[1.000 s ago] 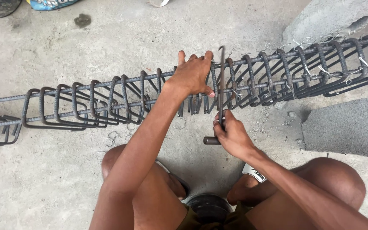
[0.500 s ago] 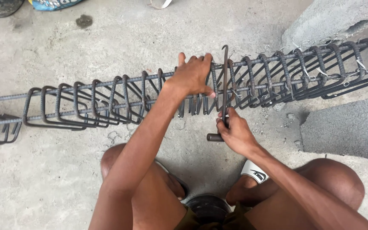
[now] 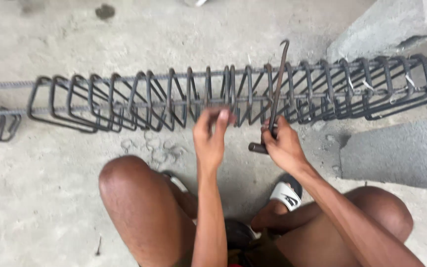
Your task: Tying metal stirrups to longitudinal rebar rods using wire and a manual twisting tool
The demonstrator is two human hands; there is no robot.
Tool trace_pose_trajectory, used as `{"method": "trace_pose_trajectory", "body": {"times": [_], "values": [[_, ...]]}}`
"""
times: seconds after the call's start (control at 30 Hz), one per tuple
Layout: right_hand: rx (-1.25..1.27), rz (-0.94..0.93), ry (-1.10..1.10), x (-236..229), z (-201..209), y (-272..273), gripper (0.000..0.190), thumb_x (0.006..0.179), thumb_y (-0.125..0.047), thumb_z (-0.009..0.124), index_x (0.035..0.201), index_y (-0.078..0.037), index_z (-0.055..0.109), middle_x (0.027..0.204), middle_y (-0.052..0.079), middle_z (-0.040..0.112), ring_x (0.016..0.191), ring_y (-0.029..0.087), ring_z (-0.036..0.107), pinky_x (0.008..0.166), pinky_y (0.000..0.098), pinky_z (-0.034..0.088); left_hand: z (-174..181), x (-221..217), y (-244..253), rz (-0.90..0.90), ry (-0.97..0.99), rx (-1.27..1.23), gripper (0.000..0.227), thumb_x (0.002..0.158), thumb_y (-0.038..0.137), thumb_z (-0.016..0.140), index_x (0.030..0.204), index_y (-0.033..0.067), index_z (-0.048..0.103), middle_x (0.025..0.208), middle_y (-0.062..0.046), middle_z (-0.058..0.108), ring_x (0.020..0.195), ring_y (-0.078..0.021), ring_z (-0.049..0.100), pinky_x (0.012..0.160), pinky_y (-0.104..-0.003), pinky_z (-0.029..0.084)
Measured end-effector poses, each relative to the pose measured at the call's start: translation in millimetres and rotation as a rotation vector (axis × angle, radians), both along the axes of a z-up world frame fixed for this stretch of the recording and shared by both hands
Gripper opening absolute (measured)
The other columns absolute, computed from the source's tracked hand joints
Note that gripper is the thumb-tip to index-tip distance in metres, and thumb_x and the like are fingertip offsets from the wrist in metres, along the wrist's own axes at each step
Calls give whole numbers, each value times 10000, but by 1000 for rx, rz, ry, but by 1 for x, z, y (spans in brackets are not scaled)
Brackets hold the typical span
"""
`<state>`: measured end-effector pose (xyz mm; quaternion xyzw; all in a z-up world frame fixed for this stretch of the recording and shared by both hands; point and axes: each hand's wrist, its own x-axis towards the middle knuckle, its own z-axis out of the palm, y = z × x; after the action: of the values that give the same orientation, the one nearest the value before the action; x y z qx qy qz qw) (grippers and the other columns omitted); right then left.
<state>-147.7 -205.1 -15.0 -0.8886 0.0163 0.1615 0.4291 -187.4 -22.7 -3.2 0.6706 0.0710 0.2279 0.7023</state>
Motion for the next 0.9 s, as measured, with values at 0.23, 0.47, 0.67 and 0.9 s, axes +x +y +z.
{"method": "trace_pose_trajectory", "body": {"times": [0.23,0.47,0.67,0.9], "values": [[80,-17,-63,-22,14,-5,177,990,-188,576,1135,-91,606,650,83,676,640,235,657,599,349,511,-85,-73,-31,-174,260,49,70,983,121,663,966,78,716,738,-111,735,700,-222,714,709,-325,519],[35,-14,-70,-31,12,-18,179,989,-167,586,1143,-77,600,638,106,671,564,251,636,510,347,493,-100,-128,-26,-194,462,49,99,961,128,654,980,83,741,740,-121,742,685,-207,715,635,-318,550],[-11,5,-57,-32,14,-21,195,983,-182,603,1150,-83,624,659,109,694,638,275,673,597,390,515,-133,-131,-5,-214,671,86,135,931,191,657,964,100,752,717,-129,733,646,-232,697,648,-354,547],[-73,52,-43,-28,10,-13,182,945,-194,640,1110,-119,660,663,102,721,685,278,709,643,395,538,-337,-54,27,-63,954,31,258,885,308,651,1025,108,737,676,-66,745,536,-173,709,565,-306,548]]}}
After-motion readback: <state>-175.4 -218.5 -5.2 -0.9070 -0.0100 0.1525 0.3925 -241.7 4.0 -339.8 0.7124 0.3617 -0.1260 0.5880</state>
